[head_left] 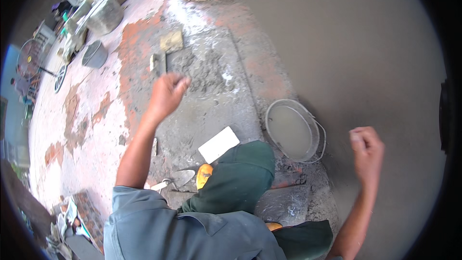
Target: The person kneels on the ground and smooths a wet plastered wall using a white rectangular float and a trowel. They repeatedly dip the float into a bucket of water and wipe the wall surface to even out the finish.
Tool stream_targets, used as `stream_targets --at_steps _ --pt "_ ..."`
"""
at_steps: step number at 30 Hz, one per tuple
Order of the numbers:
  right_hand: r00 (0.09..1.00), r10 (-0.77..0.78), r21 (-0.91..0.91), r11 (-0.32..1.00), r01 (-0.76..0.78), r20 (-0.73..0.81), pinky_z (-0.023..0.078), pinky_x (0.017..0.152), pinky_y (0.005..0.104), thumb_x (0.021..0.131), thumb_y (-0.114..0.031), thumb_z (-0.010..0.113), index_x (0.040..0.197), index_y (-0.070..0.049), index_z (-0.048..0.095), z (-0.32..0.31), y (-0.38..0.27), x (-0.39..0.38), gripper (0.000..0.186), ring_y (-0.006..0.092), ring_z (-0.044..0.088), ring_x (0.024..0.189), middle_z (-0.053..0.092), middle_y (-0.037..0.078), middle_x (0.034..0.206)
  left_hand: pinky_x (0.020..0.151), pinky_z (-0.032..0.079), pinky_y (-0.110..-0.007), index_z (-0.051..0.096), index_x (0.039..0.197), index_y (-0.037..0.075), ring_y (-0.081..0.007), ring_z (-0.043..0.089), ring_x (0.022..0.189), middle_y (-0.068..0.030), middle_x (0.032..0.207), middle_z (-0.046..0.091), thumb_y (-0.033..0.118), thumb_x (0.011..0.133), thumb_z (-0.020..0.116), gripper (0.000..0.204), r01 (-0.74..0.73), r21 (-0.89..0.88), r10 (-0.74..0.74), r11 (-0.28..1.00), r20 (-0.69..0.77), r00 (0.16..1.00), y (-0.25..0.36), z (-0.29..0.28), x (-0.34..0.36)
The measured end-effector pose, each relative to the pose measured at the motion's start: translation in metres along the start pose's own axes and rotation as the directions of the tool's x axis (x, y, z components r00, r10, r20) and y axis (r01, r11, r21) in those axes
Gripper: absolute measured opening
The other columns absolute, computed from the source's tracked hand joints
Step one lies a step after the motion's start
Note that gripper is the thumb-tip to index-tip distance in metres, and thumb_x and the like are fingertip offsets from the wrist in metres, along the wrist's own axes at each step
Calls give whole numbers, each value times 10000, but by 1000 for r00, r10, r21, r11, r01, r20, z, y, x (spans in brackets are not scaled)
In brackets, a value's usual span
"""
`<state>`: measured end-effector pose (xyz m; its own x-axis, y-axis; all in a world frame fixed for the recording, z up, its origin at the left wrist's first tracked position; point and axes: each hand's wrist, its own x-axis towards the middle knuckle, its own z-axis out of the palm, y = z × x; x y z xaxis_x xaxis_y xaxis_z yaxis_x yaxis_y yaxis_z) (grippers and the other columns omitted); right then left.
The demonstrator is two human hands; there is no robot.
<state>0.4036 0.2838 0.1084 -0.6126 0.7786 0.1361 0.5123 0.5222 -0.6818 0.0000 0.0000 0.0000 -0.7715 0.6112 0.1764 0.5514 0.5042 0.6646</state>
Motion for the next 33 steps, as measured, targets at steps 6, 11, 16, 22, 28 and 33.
stream_targets --at_steps 6,11,16,22,28,33 --pt "966 180 -167 975 -150 183 511 731 370 854 -114 738 889 9 650 166 132 25 155 255 644 754 660 149 854 771 534 -498 693 963 -4 -429 685 881 -244 924 711 282 859 728 307 416 426 -420 804 -88 903 -229 35 -121" --pt "876 365 -435 876 -208 316 534 805 404 829 -159 765 1010 -9 683 239 200 8 249 330 707 904 712 184 995 825 545 -499 709 941 -3 -425 698 924 -265 937 713 310 829 724 333 692 509 -717 512 -190 670 -319 8 -207" --pt "739 363 -391 909 -145 567 537 897 378 826 -172 768 1137 -50 704 256 219 -8 340 348 707 1004 729 189 1069 851 546 -521 690 956 -12 -433 691 963 -262 978 711 310 837 736 346 573 615 -763 542 74 642 -303 38 -244" --pt "836 277 -308 942 -137 473 538 851 404 853 -150 725 1042 -65 729 238 209 17 207 333 706 941 730 174 998 880 488 -492 612 1134 25 -409 595 1031 -214 1059 637 351 758 835 545 106 354 -225 929 316 922 -213 124 -241" --pt "848 275 -344 932 -118 453 528 874 459 853 -231 709 969 -77 743 229 179 25 196 379 680 968 713 182 1007 907 440 -514 566 1193 21 -416 563 1046 -220 1113 604 394 686 886 706 -9 260 -93 966 378 921 -184 140 -238" --pt "870 198 -274 959 -76 452 526 859 472 849 -265 714 969 -86 739 243 153 34 217 387 676 963 699 198 1007 1069 371 -505 516 1285 -18 -409 491 1265 -268 1322 537 523 657 880 906 129 623 -512 772 488 707 -238 85 -306"
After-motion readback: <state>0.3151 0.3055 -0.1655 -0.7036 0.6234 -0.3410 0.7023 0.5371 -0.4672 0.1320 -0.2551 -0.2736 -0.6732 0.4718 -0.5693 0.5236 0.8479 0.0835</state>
